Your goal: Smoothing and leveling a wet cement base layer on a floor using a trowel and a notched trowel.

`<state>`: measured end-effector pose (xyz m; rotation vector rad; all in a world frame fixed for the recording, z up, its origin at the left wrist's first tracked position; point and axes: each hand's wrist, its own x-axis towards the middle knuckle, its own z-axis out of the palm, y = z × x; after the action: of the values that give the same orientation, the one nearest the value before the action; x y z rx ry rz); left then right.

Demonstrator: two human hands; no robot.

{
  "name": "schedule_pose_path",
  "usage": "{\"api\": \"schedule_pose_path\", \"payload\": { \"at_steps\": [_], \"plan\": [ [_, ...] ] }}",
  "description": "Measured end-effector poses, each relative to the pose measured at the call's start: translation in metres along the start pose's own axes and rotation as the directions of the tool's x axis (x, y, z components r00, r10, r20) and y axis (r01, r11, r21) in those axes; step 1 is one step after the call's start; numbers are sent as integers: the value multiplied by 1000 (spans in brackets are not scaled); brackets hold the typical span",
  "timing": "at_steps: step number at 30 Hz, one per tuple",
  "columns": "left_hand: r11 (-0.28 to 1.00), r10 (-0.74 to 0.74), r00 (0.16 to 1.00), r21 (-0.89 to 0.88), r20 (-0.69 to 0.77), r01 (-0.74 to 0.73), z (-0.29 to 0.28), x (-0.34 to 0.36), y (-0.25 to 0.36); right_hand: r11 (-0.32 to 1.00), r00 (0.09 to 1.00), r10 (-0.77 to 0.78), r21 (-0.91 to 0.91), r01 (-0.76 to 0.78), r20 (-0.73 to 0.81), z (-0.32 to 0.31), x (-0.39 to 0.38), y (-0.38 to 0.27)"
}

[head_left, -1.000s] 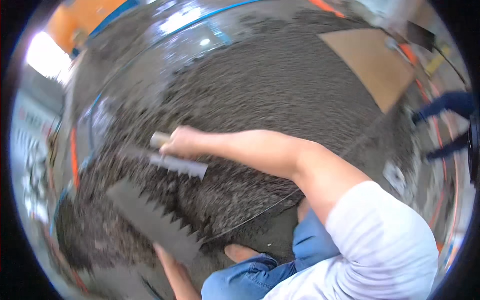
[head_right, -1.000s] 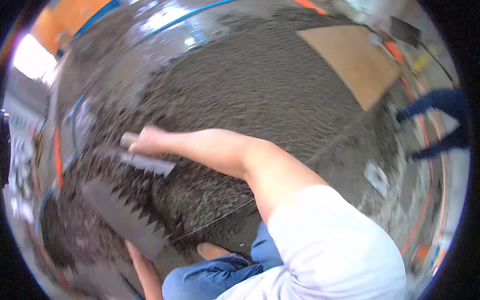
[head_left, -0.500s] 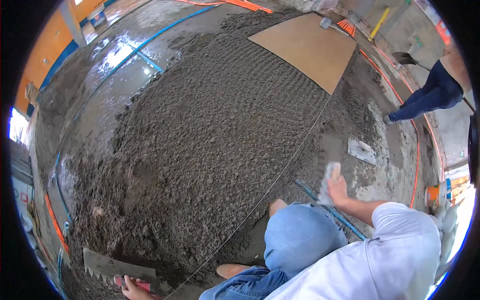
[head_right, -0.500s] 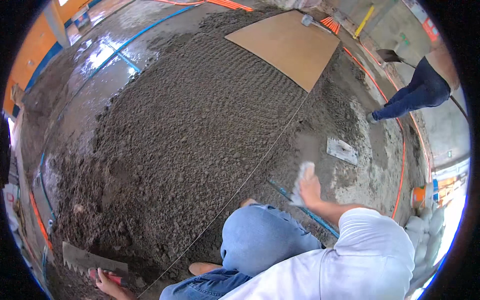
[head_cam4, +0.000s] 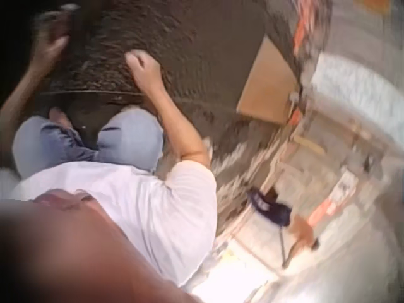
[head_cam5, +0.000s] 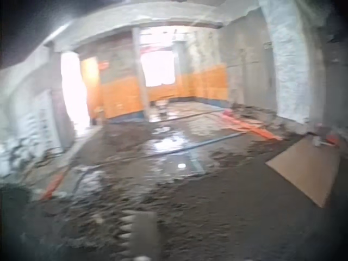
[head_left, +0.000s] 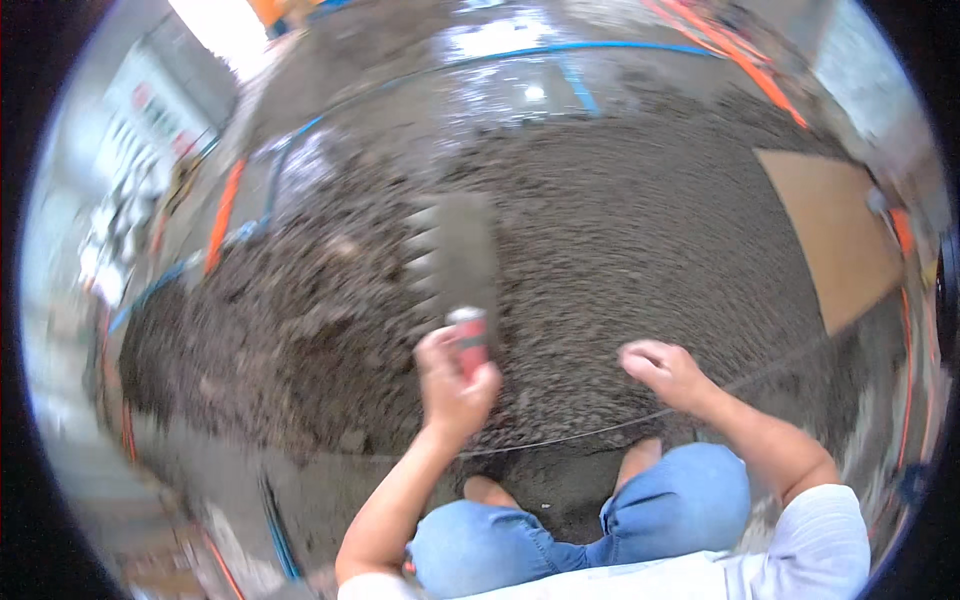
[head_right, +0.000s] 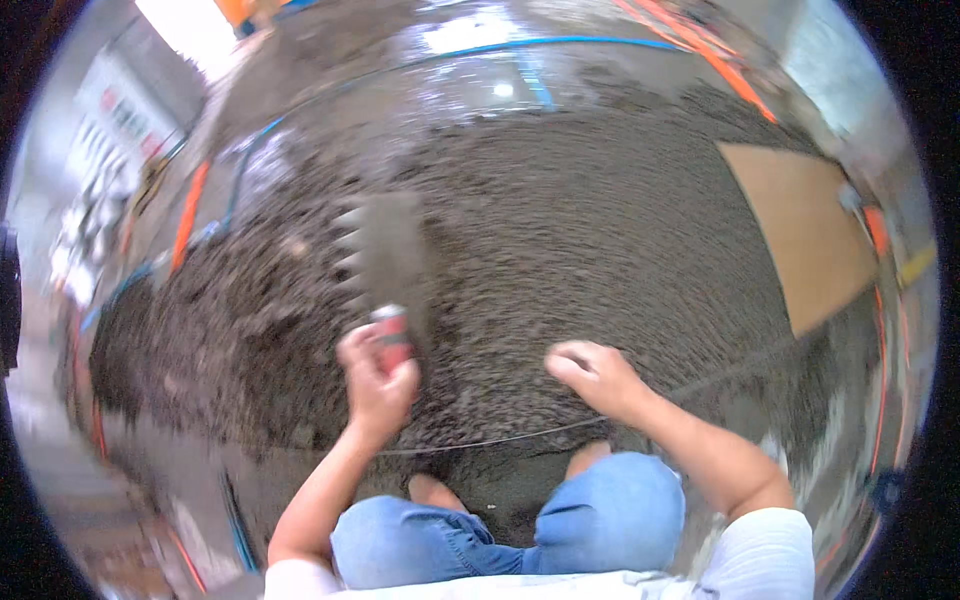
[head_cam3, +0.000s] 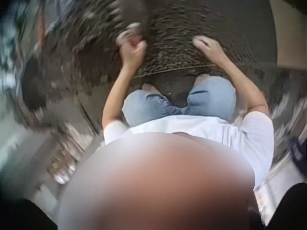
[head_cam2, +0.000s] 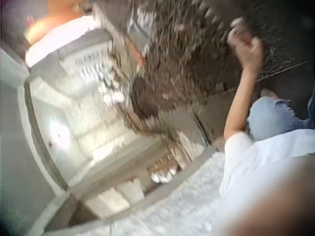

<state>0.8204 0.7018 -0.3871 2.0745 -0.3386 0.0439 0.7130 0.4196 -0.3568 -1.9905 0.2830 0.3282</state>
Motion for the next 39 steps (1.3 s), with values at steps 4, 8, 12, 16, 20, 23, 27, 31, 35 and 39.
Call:
{"api": "schedule_pose_path", "payload": {
  "at_steps": [4,8,12,16,20,23,27,31,35,39],
  "plan": [
    [982,-127,991,-139,43,132,20,-3,25,948,930,-176,309,73,323,85,97,-88],
    [972,212,971,128,-110,-198,-21,-13,4,814,981,-65,579,-53,181,131,127,-109],
    [991,36,931,109,364,-81,-61,-105,-71,926,976,-89,378,9,197,138,154,-131],
    [659,-425,558,-179,713,730,-42,-206,-155,935,814,-80,327,-139,575,198,149,-158],
    [64,-426,26,2,904,998,16,-227,-175,902,558,-2,243,-358,830,264,154,-163],
    [57,-453,-23,55,891,997,20,-234,-177,721,451,-75,361,-592,889,311,154,-170],
    [22,-459,16,-7,888,1000,33,-250,-187,863,735,113,300,-406,669,354,235,-132],
    [-43,-451,11,-34,892,999,26,-256,-186,863,790,145,314,-396,596,355,261,-148],
    [-29,-478,-7,-9,878,1000,21,-247,-184,868,820,123,340,-361,559,340,278,-145],
    [-79,-497,-29,-12,867,997,24,-243,-181,887,872,163,317,-334,462,302,320,-133]
  ]
}}
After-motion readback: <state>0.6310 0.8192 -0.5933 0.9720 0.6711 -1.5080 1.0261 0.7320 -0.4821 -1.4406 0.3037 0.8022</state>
